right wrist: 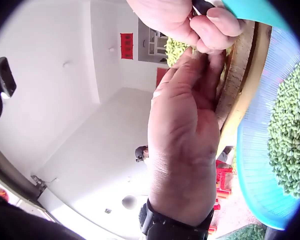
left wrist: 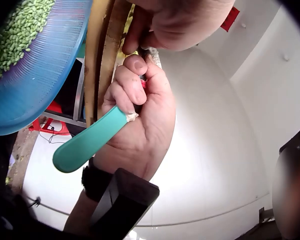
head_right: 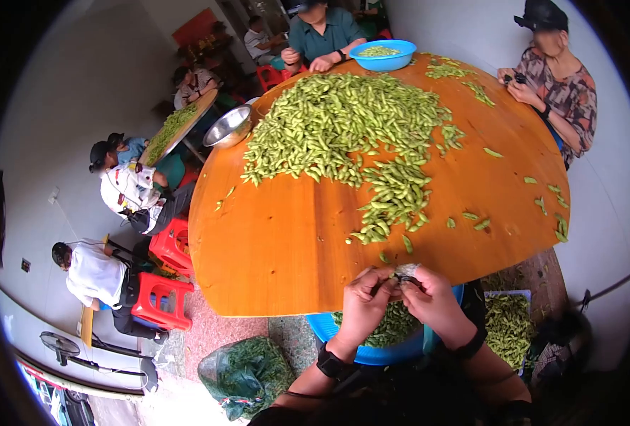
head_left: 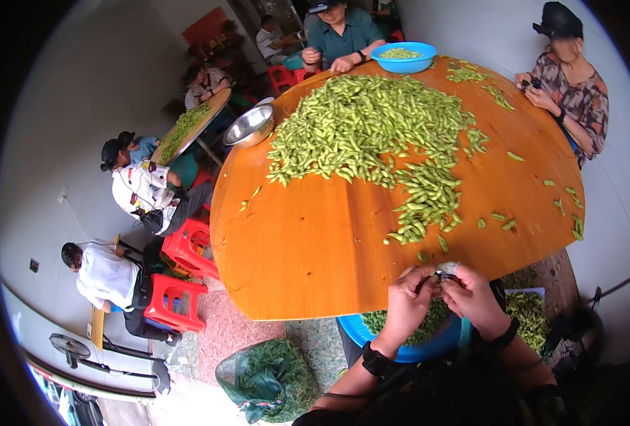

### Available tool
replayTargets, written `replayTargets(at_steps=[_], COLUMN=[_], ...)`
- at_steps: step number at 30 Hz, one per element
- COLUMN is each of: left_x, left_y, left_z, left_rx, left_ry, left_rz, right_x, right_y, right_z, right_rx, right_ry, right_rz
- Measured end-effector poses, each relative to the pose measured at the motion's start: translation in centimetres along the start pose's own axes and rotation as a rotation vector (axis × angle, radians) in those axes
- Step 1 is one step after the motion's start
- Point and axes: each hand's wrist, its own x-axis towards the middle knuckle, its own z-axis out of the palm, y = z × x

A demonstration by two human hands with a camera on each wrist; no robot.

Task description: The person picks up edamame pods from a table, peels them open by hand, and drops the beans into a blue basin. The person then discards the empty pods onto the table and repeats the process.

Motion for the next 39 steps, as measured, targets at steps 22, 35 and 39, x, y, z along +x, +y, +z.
replayTargets(at_steps=[22,35,39], left_x=[1.1,1.0,1.0], left_y=[1.0,0.8,1.0], left_z=[-1.5,-1.8,-1.4], left_rx=[-0.401,-0.388,-0.363], left_ry=[-0.013,0.018,0.018], left_rz=[-0.228,-0.222,-0.202], right_x=[0.5,0.3,0.5], right_y=[-0.7,-0.7,-0.1], right_z=[-0.8,-1.2,-1.1], right_rx=[0.102,0.275,0.193], right_ry=[-0.093,-0.122,-0.107], right_rz=[0.033,0.087,-0.017])
